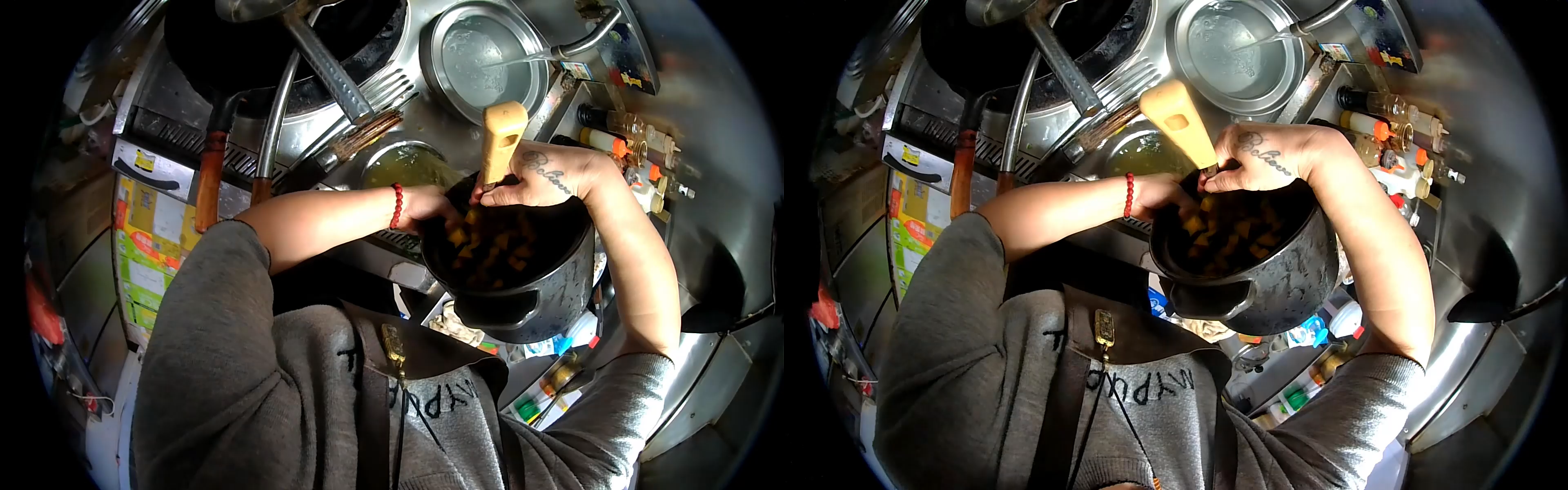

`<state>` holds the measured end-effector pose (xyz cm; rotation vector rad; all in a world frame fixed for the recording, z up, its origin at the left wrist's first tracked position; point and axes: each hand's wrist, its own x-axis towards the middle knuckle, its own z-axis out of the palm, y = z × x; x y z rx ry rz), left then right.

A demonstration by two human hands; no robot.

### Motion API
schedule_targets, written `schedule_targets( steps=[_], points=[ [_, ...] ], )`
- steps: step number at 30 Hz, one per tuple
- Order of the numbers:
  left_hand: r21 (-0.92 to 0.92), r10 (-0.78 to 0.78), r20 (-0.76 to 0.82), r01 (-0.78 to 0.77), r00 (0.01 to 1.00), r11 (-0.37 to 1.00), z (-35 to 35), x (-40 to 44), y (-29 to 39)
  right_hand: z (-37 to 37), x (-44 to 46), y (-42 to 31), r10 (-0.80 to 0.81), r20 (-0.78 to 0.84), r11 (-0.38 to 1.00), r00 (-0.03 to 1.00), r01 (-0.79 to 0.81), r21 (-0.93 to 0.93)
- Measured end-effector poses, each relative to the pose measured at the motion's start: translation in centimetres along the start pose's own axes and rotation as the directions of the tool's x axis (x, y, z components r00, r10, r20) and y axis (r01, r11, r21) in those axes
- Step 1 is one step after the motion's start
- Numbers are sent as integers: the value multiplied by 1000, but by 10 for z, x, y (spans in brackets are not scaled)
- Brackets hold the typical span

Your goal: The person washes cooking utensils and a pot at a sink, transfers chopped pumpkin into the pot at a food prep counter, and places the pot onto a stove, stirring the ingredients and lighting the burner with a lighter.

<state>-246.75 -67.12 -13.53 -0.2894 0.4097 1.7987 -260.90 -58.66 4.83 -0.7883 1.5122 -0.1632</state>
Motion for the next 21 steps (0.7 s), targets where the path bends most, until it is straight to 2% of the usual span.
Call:
schedule_targets(
  steps=[4,6,8,11,16,19,21],
  points=[
    [-58,-35,-28,34,999,998,6,2,-3,-5,5,-1,64,75,998,995,-63,-23],
    [-92,48,23,-46,999,995,5,8,-10,-8,9,-2,72,110,997,991,-70,-20],
    [-140,18,30,-14,999,990,13,-2,-7,-11,14,-3,189,172,978,967,-171,-116],
    [-204,-2,34,9,999,979,14,2,-12,-15,15,-9,181,206,983,962,-168,-81],
    [-219,-17,42,26,999,975,2,25,-24,-18,16,-15,219,210,972,953,-194,-137],
    [-236,-40,71,55,997,970,4,21,-21,-17,18,-11,166,214,983,963,-144,-115],
    [-136,-70,-7,69,998,988,6,14,-15,-15,21,-7,129,198,982,972,-97,-164]
  ],
)
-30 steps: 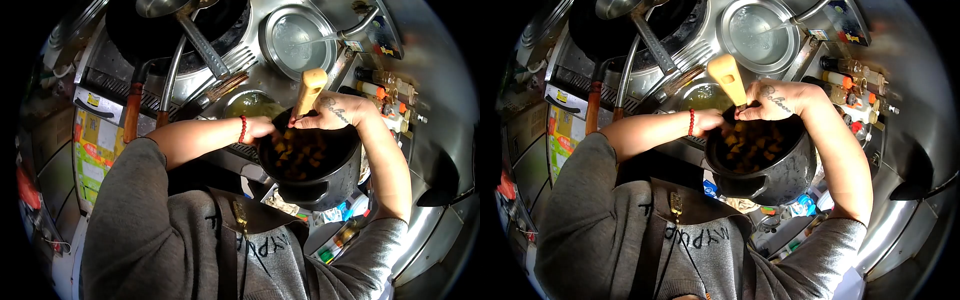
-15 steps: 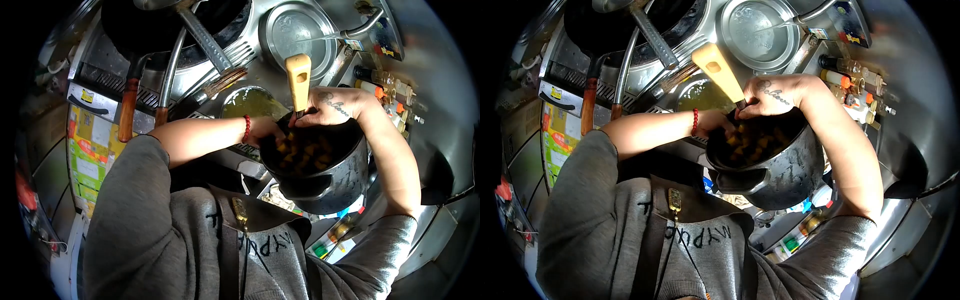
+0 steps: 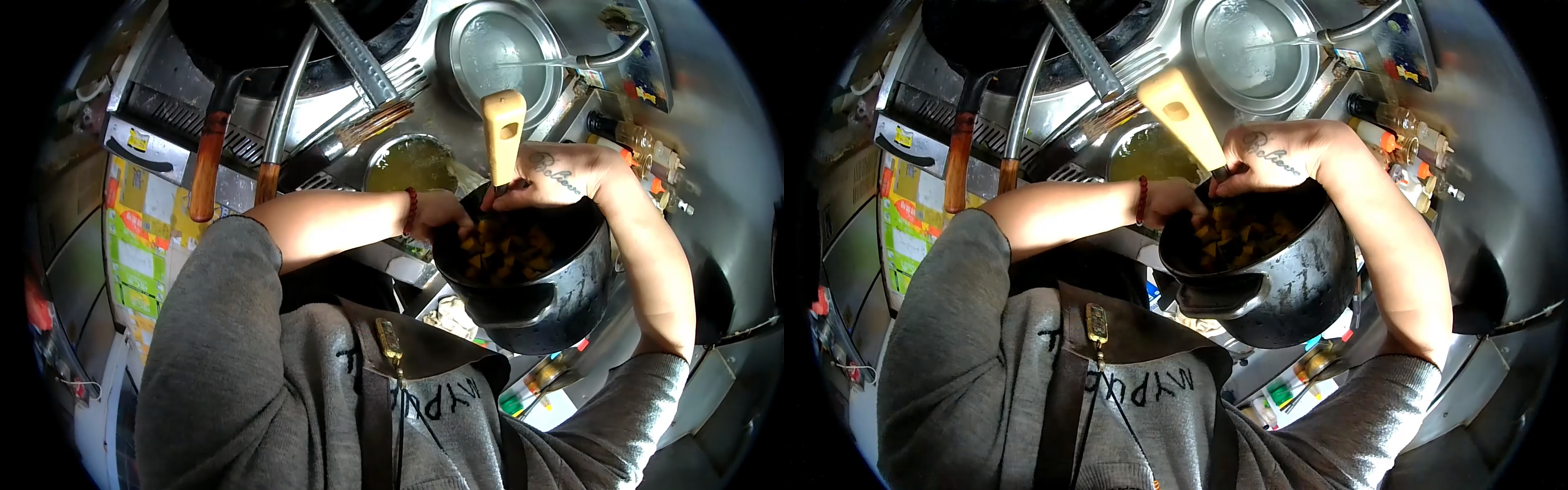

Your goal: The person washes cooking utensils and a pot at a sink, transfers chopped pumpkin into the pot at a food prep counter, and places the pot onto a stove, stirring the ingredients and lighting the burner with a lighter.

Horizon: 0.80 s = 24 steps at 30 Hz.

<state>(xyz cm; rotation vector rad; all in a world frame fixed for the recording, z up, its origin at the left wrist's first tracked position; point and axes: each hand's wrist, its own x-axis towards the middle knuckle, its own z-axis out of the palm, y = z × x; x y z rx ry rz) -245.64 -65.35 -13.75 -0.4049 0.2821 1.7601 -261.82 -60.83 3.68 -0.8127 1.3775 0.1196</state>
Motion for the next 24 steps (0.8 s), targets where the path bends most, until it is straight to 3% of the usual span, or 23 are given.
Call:
schedule_targets(
  steps=[4,6,7,9,11,13,16,17,19,21,22,23,24],
  points=[
    [-98,34,149,-20,988,995,-14,15,-7,2,3,-6,-26,9,999,1000,26,-40],
    [37,152,204,-163,967,986,-16,11,-7,3,3,-12,-113,25,988,993,115,-102],
    [33,154,204,-164,967,986,-12,7,-5,-3,0,-24,-59,75,988,995,69,-139],
    [-11,120,239,-121,964,993,4,-8,5,2,2,-20,-185,7,972,983,184,-145],
    [186,207,220,-249,953,950,8,-32,12,1,1,-27,-206,-2,963,979,202,-181],
    [389,266,326,-385,907,837,-13,-20,7,3,4,-26,-263,34,949,964,265,-173],
    [509,190,301,-326,935,797,-5,-19,16,2,6,-35,-179,48,975,983,184,-125],
    [585,205,276,-334,939,739,-2,-25,19,0,7,-37,-178,50,975,983,183,-125],
    [614,426,549,-693,719,379,-14,10,12,-4,9,-40,-126,90,980,988,138,-143],
    [386,464,684,-819,562,423,-62,103,-17,-1,13,-30,-171,81,981,982,177,-74],
    [379,409,498,-616,765,690,-42,59,-6,-1,15,-29,-213,65,977,975,213,-6],
    [279,327,348,-430,879,859,-26,28,3,-3,15,-30,-149,100,985,984,156,-68],
    [213,285,285,-350,915,912,-15,14,9,-4,15,-30,-148,102,985,984,155,-69]
  ],
)
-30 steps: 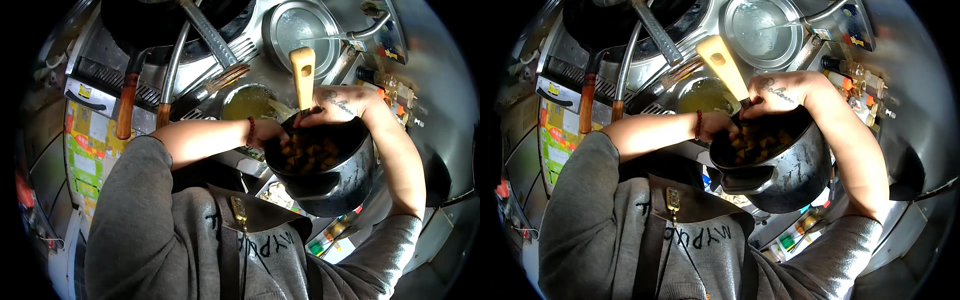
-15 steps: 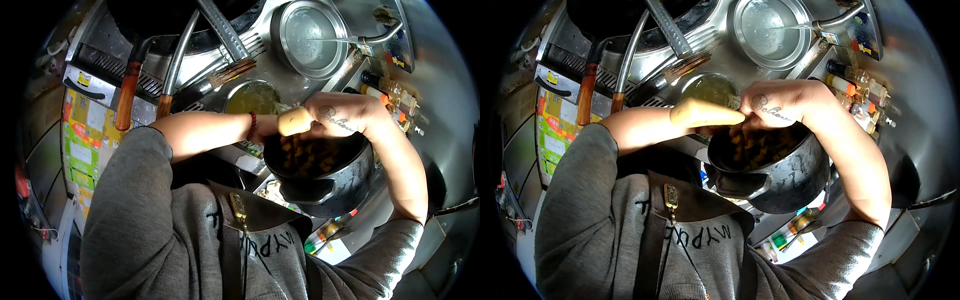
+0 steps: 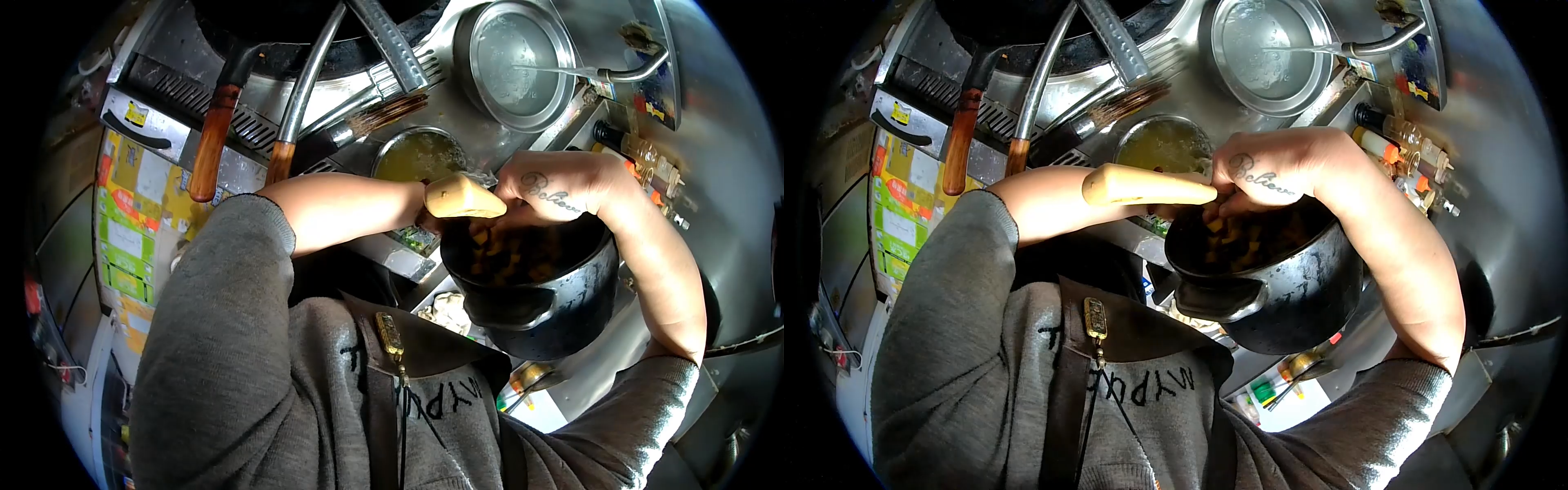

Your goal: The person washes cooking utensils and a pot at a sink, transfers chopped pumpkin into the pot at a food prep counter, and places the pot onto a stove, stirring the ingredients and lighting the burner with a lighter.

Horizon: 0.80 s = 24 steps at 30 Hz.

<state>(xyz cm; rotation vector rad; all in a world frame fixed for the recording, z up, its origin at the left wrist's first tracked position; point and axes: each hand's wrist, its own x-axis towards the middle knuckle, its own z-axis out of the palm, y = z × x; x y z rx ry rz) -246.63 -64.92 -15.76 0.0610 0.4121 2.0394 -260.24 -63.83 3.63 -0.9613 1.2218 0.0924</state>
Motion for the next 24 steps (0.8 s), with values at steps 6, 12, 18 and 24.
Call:
schedule_targets(
  steps=[6,12,18,24],
  points=[
    [-88,-53,-49,49,997,995,9,-7,12,-1,2,8,-6,-5,1000,1000,6,-27],
    [-111,-72,-73,63,995,992,11,-10,20,-2,3,12,24,-29,999,999,-25,-33],
    [-125,-118,-64,109,991,986,11,-13,15,-3,6,15,-71,-21,997,997,71,13],
    [-146,-167,-80,155,983,977,12,-14,16,-4,8,14,-53,71,999,996,52,9]
  ],
)
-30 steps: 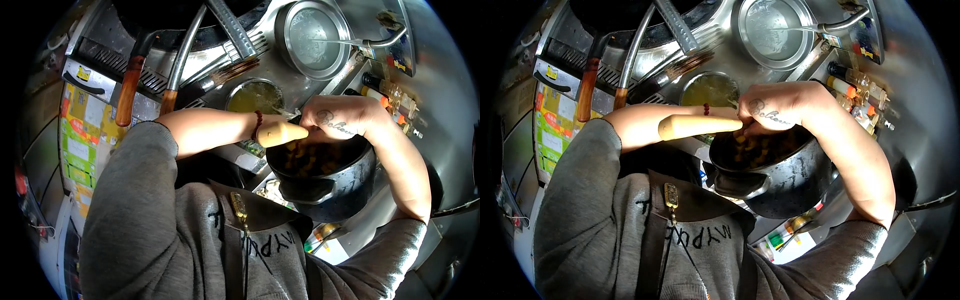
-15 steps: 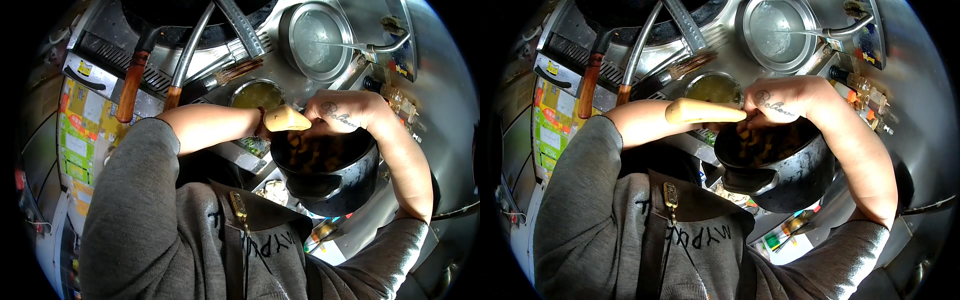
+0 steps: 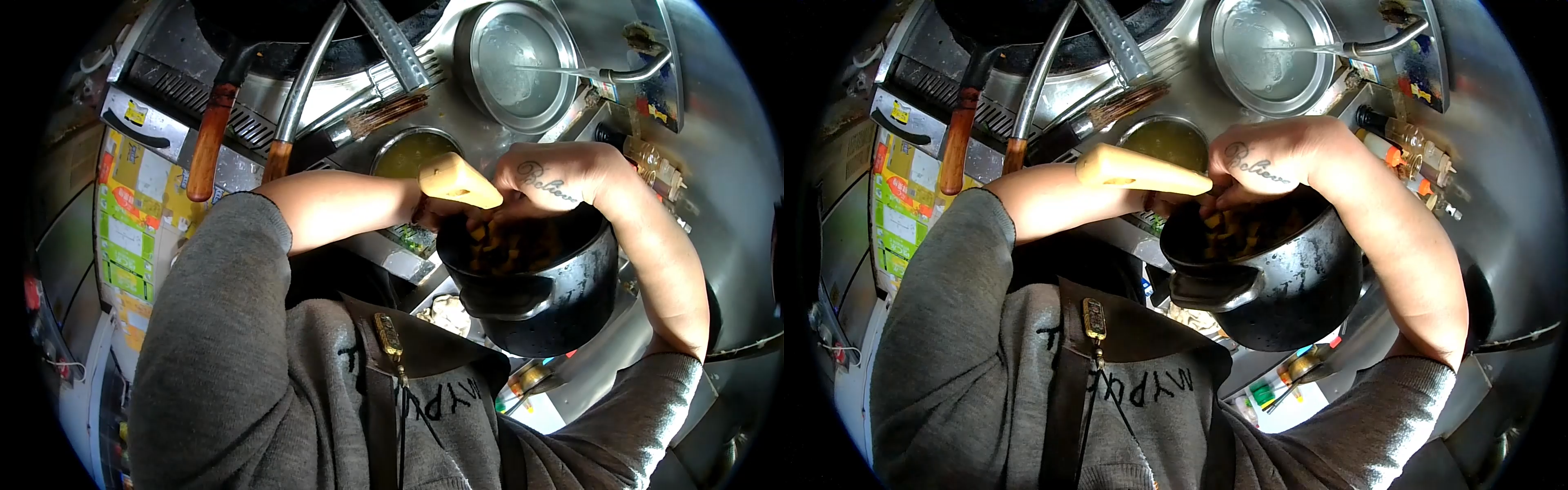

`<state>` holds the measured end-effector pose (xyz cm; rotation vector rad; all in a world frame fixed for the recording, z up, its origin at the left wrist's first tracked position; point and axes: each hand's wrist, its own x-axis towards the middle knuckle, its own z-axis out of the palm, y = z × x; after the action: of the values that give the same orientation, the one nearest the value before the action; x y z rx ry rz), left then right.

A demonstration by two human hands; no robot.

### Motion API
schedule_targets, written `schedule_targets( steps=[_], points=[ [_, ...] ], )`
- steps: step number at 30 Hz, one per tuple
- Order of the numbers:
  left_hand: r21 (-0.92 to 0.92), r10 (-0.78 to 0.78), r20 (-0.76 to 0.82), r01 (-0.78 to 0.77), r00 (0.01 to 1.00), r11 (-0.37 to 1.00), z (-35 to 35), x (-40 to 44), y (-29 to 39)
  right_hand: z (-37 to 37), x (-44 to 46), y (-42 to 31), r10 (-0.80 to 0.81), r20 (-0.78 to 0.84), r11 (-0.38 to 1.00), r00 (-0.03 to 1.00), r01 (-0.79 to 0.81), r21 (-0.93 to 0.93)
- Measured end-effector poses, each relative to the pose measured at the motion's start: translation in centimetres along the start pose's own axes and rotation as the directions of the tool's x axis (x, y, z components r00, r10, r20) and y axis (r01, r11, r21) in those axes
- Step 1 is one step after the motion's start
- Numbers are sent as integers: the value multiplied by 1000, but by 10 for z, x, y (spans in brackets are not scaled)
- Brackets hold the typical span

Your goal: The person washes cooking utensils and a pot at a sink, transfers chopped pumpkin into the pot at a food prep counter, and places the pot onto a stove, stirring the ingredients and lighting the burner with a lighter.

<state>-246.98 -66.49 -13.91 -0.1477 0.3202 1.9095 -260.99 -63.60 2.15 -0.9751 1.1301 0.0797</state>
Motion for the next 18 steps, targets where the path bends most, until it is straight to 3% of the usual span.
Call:
schedule_targets(
  steps=[6,9,11,12,14,15,16,18],
  points=[
    [19,-70,-48,71,996,997,3,-7,1,4,1,8,14,1,999,1000,-14,-51],
    [57,-130,-54,133,990,989,1,-5,-1,8,0,12,-43,-73,999,996,44,12],
    [-98,-24,75,31,997,995,-8,11,-16,10,-5,13,-73,-99,997,992,74,1],
    [-77,-30,72,36,997,996,-7,13,-16,9,-8,9,-70,-119,998,990,70,-4],
    [-177,-32,53,41,998,983,-4,15,-18,6,-19,-2,54,-75,996,996,-60,-72],
    [-91,-40,-76,33,996,995,14,2,-3,12,-19,11,-29,-114,1000,993,29,-7],
    [-56,-42,-82,37,996,998,16,0,3,12,-30,10,-24,-147,1000,989,22,-18],
    [87,40,-203,-23,978,996,20,-6,15,17,-53,4,7,-367,985,930,-68,-155]
  ],
)
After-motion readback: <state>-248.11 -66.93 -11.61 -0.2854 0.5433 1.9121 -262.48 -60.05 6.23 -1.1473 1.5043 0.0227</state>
